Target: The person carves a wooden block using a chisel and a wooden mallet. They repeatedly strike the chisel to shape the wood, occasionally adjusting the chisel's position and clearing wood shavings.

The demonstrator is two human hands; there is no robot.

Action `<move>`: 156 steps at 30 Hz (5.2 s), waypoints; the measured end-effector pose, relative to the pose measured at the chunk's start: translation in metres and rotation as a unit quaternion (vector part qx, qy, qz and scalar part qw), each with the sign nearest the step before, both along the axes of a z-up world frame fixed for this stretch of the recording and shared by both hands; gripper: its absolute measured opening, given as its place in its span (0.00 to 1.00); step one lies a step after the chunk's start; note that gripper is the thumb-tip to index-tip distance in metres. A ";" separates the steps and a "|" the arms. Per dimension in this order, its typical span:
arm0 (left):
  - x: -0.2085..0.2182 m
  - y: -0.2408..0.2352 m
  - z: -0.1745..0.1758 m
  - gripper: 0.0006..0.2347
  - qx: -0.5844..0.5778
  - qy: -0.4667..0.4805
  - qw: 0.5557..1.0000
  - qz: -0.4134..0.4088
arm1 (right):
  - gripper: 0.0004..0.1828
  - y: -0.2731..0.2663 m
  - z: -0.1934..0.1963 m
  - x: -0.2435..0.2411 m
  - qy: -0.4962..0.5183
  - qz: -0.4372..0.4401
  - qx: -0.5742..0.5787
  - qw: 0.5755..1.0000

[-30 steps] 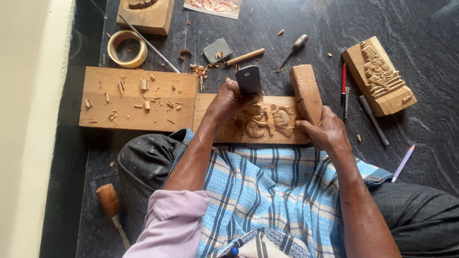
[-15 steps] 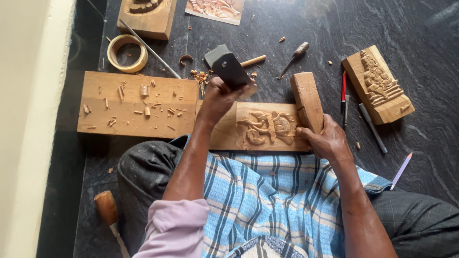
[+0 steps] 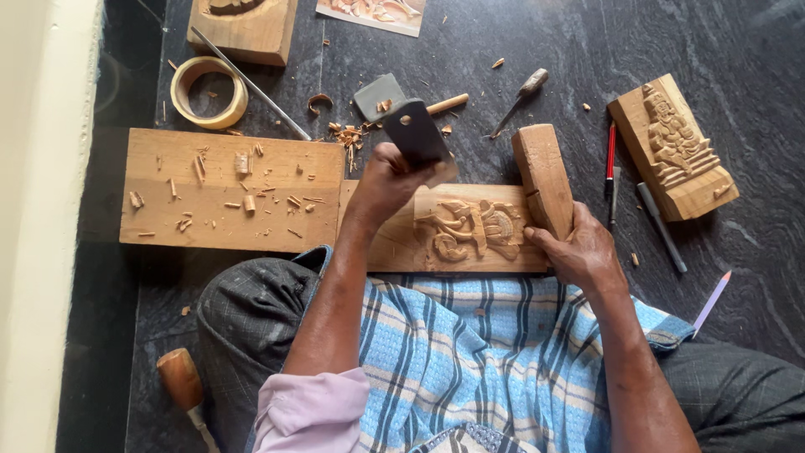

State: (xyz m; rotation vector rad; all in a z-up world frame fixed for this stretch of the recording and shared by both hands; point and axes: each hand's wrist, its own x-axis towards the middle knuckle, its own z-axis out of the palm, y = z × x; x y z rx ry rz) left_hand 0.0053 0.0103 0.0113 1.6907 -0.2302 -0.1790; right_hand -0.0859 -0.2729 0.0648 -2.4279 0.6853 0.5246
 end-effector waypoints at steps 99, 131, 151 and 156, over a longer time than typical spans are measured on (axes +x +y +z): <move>-0.022 -0.020 -0.010 0.08 0.096 -0.083 0.991 0.050 | 0.40 0.006 0.071 -0.058 -0.486 0.134 -0.065 0.861; -0.029 -0.032 0.016 0.04 0.173 0.006 0.983 -0.067 | 0.37 0.006 0.097 -0.065 -0.521 0.174 -0.080 0.832; -0.033 -0.037 -0.018 0.12 0.192 -0.078 0.976 0.069 | 0.41 0.008 0.066 -0.048 -0.477 0.241 -0.244 0.809; -0.015 -0.015 -0.014 0.07 0.100 -0.156 0.981 0.051 | 0.46 -0.001 0.079 -0.058 -0.480 0.155 -0.181 0.844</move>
